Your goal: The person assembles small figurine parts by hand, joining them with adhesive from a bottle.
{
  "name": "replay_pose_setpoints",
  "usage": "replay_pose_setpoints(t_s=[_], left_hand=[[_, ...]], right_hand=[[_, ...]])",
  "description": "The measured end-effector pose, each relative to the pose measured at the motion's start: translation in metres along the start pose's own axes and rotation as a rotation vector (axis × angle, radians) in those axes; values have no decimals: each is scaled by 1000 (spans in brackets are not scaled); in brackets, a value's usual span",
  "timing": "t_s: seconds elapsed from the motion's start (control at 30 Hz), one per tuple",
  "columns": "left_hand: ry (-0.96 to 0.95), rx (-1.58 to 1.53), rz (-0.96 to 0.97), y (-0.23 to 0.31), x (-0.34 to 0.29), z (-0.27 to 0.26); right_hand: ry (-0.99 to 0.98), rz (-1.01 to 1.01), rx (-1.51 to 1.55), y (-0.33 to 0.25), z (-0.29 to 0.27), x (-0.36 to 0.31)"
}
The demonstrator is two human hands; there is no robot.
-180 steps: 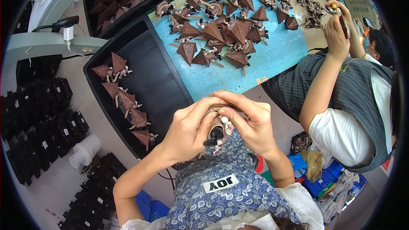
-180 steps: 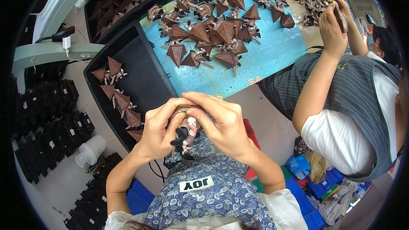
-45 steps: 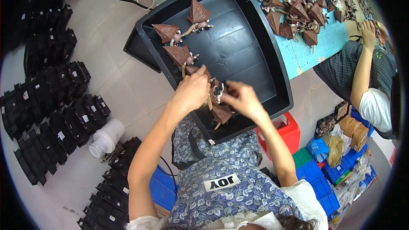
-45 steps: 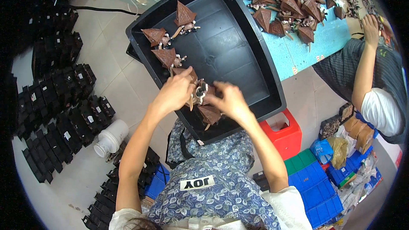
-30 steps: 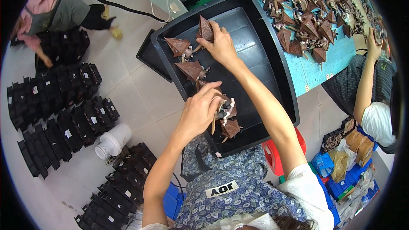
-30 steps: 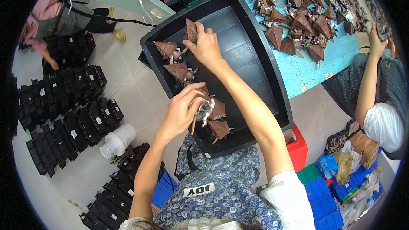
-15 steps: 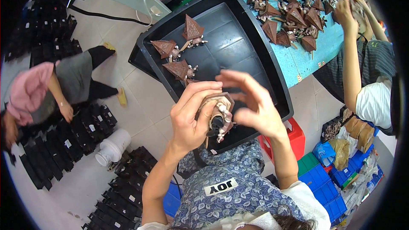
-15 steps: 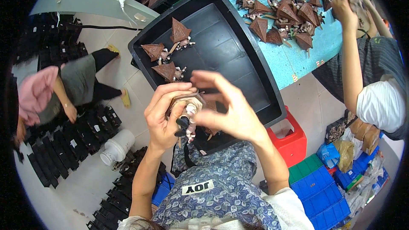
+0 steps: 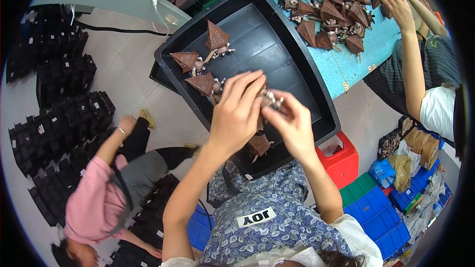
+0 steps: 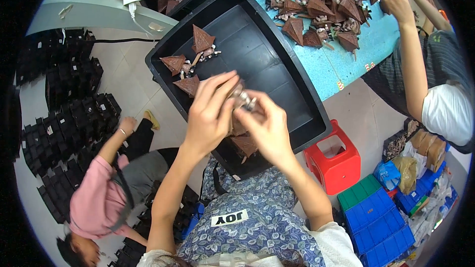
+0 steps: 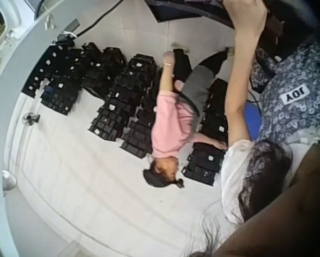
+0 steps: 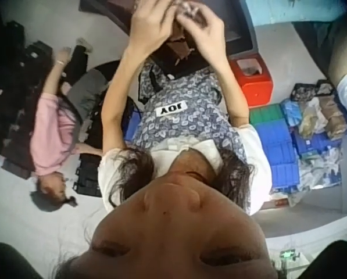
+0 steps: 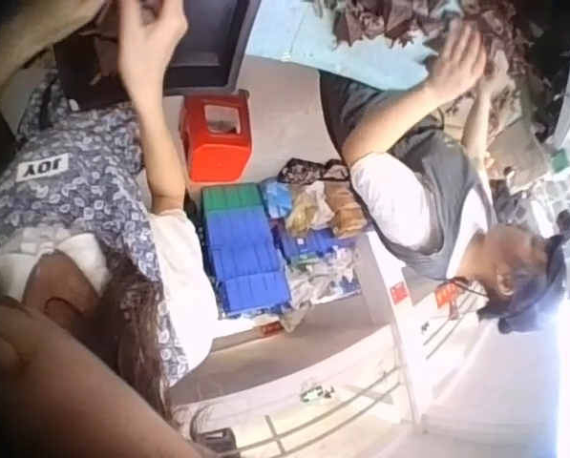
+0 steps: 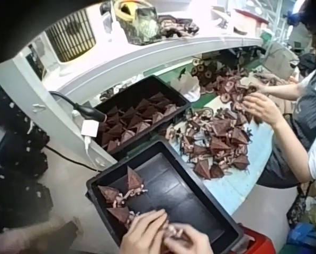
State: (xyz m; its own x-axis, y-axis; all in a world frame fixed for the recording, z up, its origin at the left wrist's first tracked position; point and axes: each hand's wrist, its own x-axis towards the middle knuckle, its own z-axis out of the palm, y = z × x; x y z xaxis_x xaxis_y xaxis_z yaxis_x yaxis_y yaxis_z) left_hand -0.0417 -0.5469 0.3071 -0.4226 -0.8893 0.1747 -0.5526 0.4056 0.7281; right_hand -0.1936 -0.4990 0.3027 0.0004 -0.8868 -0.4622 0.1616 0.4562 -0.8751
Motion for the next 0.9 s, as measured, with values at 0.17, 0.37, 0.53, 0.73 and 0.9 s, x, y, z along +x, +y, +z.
replay_pose_setpoints(t_s=[0.17, 0.37, 0.53, 0.73, 0.9], left_hand=[[47, 566, -325, -66, -17, 17], [-210, 640, -182, -105, -32, 37], [-177, 407, -206, -88, -19, 20], [-71, 807, -117, -133, 45, 11], [-76, 846, -100, -141, 41, 19]], right_hand=[[-42, 164, 438, 95, -8, 87], [69, -17, -91, 95, 40, 104], [-45, 153, 169, 90, 6, 110], [-107, 222, 218, 93, 16, 90], [-63, 191, 204, 100, 4, 81]])
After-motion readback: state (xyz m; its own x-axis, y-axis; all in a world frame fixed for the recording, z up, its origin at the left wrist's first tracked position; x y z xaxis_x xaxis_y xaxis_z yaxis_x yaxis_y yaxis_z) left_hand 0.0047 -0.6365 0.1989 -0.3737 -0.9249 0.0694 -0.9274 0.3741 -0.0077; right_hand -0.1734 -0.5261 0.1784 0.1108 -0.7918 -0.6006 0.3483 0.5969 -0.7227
